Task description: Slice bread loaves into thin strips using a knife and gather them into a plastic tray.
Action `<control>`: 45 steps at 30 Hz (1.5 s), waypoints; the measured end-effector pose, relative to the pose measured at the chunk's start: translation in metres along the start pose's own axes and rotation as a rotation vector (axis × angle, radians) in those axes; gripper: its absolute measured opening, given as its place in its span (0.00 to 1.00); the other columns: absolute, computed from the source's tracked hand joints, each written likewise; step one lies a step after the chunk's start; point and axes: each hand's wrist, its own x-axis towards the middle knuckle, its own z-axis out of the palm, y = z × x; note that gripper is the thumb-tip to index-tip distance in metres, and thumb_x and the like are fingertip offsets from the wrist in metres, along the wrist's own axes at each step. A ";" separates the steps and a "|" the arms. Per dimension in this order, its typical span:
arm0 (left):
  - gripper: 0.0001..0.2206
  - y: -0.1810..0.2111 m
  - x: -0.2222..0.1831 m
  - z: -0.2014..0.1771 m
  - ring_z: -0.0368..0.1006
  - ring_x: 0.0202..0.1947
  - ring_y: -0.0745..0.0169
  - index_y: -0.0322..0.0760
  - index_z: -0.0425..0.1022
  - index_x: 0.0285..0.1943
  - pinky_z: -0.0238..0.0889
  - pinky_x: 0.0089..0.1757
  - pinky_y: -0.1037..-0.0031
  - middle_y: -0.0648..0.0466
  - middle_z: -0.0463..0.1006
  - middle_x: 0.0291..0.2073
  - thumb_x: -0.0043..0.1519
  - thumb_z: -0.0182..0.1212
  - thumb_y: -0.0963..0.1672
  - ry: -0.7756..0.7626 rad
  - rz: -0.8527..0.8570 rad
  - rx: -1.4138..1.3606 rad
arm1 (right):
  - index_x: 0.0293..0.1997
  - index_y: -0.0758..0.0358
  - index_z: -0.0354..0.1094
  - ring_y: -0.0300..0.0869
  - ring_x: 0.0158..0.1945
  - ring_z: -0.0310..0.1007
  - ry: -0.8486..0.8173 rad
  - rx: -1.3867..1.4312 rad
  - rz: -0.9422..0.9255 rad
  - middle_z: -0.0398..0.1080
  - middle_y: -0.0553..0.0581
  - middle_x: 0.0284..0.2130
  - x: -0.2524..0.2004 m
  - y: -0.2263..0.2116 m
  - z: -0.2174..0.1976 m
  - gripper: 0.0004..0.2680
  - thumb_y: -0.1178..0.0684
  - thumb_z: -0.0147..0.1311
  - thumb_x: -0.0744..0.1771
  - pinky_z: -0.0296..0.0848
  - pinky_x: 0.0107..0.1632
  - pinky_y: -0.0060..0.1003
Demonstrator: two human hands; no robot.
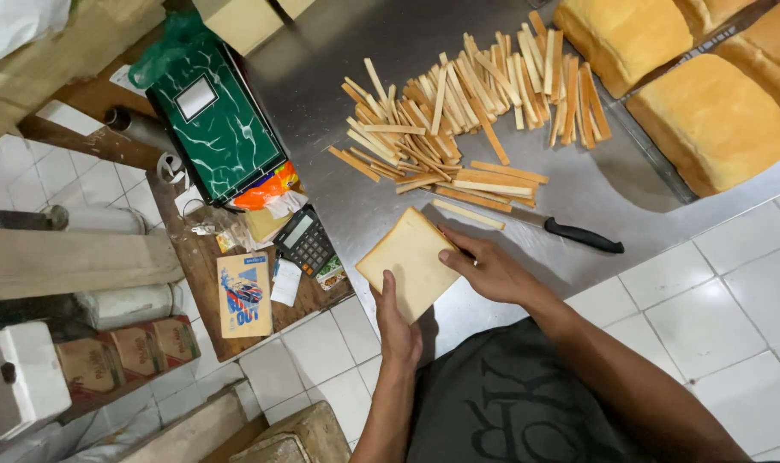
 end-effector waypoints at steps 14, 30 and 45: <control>0.38 0.048 -0.026 0.022 0.31 0.80 0.38 0.35 0.51 0.78 0.24 0.70 0.47 0.38 0.42 0.79 0.63 0.64 0.52 -0.038 0.802 1.104 | 0.56 0.68 0.69 0.62 0.55 0.70 0.715 -0.715 -0.267 0.71 0.68 0.51 -0.070 0.045 -0.082 0.15 0.53 0.59 0.65 0.66 0.58 0.51; 0.39 0.040 -0.002 0.049 0.44 0.75 0.33 0.31 0.55 0.77 0.28 0.67 0.40 0.37 0.51 0.76 0.63 0.58 0.57 -0.161 0.803 1.637 | 0.64 0.56 0.63 0.51 0.52 0.74 0.317 -0.252 0.149 0.74 0.62 0.49 -0.151 0.025 -0.042 0.16 0.49 0.47 0.69 0.69 0.54 0.42; 0.26 0.042 0.004 0.050 0.57 0.68 0.39 0.27 0.67 0.68 0.42 0.66 0.45 0.38 0.63 0.69 0.65 0.58 0.49 -0.117 0.909 1.624 | 0.71 0.42 0.60 0.56 0.52 0.74 0.163 -0.294 0.208 0.69 0.61 0.54 -0.153 -0.020 -0.008 0.19 0.51 0.47 0.69 0.72 0.52 0.42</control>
